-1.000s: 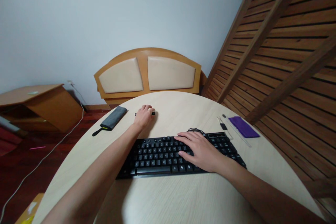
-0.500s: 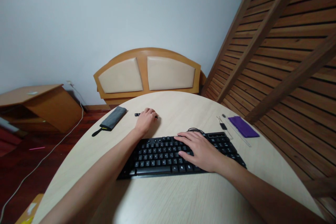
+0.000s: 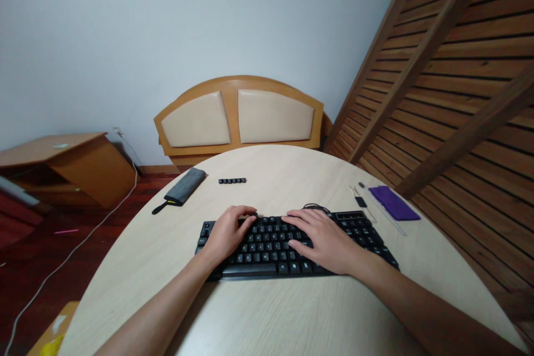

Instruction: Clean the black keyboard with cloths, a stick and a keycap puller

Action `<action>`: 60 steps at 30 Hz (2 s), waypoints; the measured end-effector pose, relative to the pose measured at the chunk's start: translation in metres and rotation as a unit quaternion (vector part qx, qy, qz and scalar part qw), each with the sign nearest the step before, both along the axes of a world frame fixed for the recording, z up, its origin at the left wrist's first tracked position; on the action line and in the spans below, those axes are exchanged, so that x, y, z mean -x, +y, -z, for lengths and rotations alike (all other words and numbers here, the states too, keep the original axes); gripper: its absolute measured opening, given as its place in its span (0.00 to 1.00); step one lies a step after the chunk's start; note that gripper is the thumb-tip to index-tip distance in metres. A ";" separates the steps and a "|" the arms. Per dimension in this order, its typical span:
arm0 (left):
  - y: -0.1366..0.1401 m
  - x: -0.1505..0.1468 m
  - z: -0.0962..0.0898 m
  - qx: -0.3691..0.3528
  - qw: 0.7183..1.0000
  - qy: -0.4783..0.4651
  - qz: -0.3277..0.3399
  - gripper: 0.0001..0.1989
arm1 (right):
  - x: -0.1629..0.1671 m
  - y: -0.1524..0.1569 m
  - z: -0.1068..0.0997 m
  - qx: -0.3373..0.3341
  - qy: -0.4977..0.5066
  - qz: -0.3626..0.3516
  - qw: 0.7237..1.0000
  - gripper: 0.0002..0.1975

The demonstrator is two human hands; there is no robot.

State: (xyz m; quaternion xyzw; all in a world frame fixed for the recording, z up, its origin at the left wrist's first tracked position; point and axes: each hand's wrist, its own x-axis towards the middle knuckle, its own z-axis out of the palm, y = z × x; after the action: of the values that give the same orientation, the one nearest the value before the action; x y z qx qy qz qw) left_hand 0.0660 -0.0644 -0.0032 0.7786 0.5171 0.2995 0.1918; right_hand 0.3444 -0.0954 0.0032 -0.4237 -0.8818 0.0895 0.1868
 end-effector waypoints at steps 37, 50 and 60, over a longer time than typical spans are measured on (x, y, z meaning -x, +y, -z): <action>-0.007 -0.003 -0.005 -0.014 0.997 0.027 0.067 0.10 | 0.000 0.001 0.001 -0.001 0.010 -0.003 1.000 0.24; 0.000 -0.003 -0.003 0.014 0.999 0.023 0.033 0.07 | 0.000 0.001 0.001 -0.001 0.011 -0.004 1.000 0.24; -0.001 -0.010 -0.008 0.002 0.998 0.056 0.027 0.06 | 0.000 0.002 0.003 -0.008 0.018 -0.008 1.000 0.25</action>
State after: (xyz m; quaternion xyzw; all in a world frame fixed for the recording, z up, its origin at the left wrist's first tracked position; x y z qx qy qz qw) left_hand 0.0763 -0.0654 0.0046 0.8074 0.5067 0.2490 0.1714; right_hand 0.3449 -0.0932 -0.0003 -0.4133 -0.8823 0.0919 0.2055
